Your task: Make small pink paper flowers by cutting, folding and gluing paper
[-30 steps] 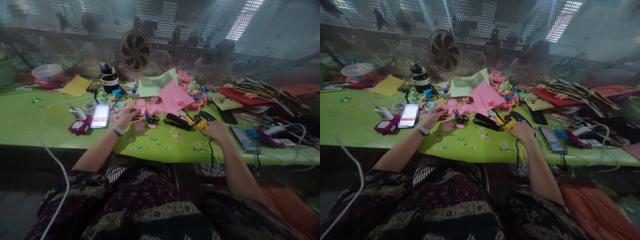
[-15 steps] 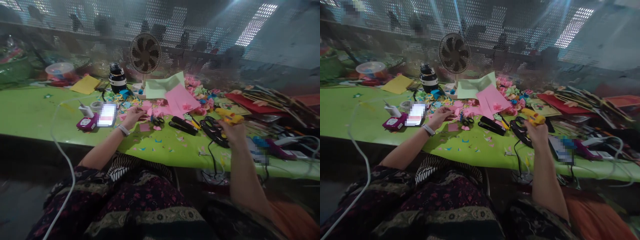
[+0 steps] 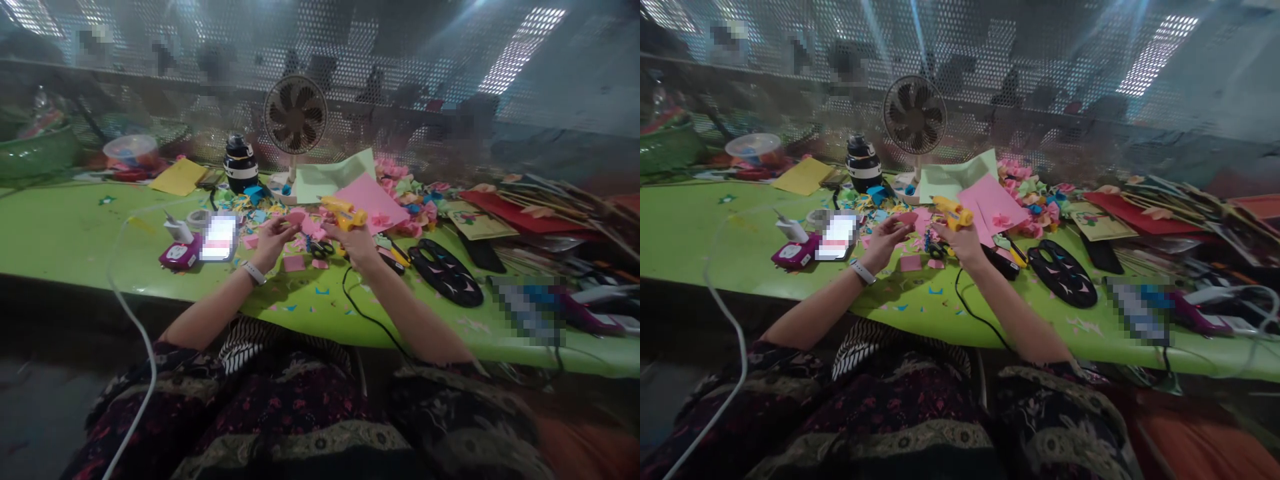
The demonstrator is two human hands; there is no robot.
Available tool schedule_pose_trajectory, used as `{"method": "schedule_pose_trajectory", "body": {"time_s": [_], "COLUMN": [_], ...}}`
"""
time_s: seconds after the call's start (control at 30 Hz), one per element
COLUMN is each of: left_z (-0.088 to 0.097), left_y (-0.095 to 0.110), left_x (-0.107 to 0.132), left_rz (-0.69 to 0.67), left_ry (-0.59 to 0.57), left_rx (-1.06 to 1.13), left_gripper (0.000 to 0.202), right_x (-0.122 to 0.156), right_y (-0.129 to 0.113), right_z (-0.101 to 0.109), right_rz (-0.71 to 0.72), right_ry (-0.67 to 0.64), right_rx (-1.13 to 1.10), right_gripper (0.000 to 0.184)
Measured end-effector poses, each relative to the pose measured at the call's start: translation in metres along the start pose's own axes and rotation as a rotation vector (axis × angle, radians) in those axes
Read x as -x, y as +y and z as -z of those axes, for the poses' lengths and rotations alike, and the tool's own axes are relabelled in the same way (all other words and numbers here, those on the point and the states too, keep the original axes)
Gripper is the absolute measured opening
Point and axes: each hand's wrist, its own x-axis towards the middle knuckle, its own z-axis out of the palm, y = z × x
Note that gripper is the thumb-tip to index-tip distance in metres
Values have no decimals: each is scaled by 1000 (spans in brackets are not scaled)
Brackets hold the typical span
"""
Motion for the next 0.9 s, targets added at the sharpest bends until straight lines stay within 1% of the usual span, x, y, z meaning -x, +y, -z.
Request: {"method": "schedule_pose_trajectory", "body": {"time_s": [0.07, 0.17, 0.23, 0.37, 0.47, 0.6, 0.67, 0.73, 0.9], "left_z": [-3, -6, -7, -4, -1, 0, 0, 1, 3], "left_y": [0, 2, 5, 11, 15, 16, 15, 14, 10], "left_x": [2, 5, 6, 6, 5, 4, 3, 3, 3], "left_rz": [11, 50, 82, 174, 234, 273, 278, 261, 154], "left_ry": [19, 3, -27, -79, -111, -131, -127, -117, -45], "left_rx": [38, 83, 104, 158, 139, 135, 143, 141, 134], "left_gripper": [43, 37, 34, 27, 23, 21, 22, 25, 36], "right_x": [-3, -5, -4, -2, -2, -4, -7, -8, -1], "right_y": [2, 6, 8, 9, 8, 10, 14, 19, 28], "right_z": [-17, -25, -22, -12, -7, -5, -4, -3, -1], "right_rz": [19, 32, 36, 48, 41, 32, 18, 33, 170], "right_ry": [13, 38, 36, -26, -42, -41, -52, -57, 12], "right_rx": [-52, -41, -29, 28, 92, 57, 35, 15, -22], "right_gripper": [51, 44, 39, 39, 34, 28, 28, 28, 36]}}
